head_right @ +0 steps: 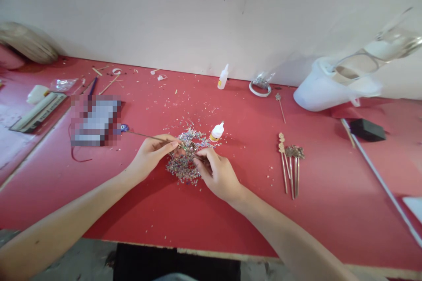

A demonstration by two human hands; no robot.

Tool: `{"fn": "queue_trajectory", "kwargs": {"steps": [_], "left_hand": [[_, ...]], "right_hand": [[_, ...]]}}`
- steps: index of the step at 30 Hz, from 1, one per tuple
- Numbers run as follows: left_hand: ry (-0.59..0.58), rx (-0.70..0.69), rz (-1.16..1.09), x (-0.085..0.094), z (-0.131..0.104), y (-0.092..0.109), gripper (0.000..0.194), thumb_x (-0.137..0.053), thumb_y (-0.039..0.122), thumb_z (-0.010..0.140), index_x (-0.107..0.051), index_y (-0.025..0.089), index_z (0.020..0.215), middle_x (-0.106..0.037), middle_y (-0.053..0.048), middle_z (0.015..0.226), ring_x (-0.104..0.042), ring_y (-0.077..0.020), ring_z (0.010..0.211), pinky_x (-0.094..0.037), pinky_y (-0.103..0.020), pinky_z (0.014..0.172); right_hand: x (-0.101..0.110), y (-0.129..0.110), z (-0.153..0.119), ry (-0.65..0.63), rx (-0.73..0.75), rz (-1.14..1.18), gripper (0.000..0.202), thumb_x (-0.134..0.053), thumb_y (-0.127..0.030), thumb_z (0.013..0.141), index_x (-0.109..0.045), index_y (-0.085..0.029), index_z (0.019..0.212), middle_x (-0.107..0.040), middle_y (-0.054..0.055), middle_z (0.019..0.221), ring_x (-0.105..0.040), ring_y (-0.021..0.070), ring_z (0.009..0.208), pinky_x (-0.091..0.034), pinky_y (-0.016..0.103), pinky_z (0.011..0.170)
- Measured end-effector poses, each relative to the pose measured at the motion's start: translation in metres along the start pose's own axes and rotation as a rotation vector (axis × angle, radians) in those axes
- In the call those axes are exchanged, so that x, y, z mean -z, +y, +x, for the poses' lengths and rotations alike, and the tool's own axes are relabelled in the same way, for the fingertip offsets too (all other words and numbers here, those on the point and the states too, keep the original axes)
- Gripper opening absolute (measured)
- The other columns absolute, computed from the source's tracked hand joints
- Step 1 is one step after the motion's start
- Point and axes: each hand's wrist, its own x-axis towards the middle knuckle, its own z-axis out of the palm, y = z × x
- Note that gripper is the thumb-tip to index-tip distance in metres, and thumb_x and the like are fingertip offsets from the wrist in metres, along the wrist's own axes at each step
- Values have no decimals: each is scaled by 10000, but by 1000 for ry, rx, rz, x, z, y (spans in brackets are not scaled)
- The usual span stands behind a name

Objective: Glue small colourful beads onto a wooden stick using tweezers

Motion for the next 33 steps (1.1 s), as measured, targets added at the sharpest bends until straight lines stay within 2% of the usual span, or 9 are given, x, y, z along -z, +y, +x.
{"fn": "queue_trajectory", "kwargs": {"steps": [6,12,17,26,33], "left_hand": [[9,17,-14,-1,0,0,209,-646,353,829,-677,147,837,-758,-64,774,-677,-156,721,-511,-267,693],[-2,15,-13,-1,0,-1,206,-649,351,832,-677,147,837,-758,-59,771,-668,-146,700,-505,-262,693],[-2,25,-33,-1,-1,-3,200,-663,342,829,-678,143,848,-759,-56,782,-677,-143,718,-511,-252,697],[-24,-30,-2,-2,-2,-11,201,-652,342,861,-690,149,902,-754,-50,840,-713,-156,794,-537,-239,698],[-29,-53,24,-1,-2,-13,200,-642,344,876,-696,156,918,-755,-46,840,-715,-151,804,-537,-228,695]], "right_hand": [[1,3,0,-1,15,-17,151,-468,-360,968,-518,-226,920,-580,-11,647,-558,131,556,-396,243,538],[1,2,1,-12,35,-57,162,-463,-356,974,-515,-227,891,-562,-23,628,-510,114,520,-384,230,527],[1,3,1,-11,26,-16,165,-459,-367,977,-500,-226,902,-599,-11,650,-574,124,566,-413,230,551],[1,2,0,-51,6,-37,176,-446,-359,977,-453,-232,856,-601,-26,614,-568,113,524,-412,223,546],[2,1,-1,-36,21,12,161,-450,-326,980,-447,-232,849,-608,-28,608,-561,104,514,-412,216,548]]}}
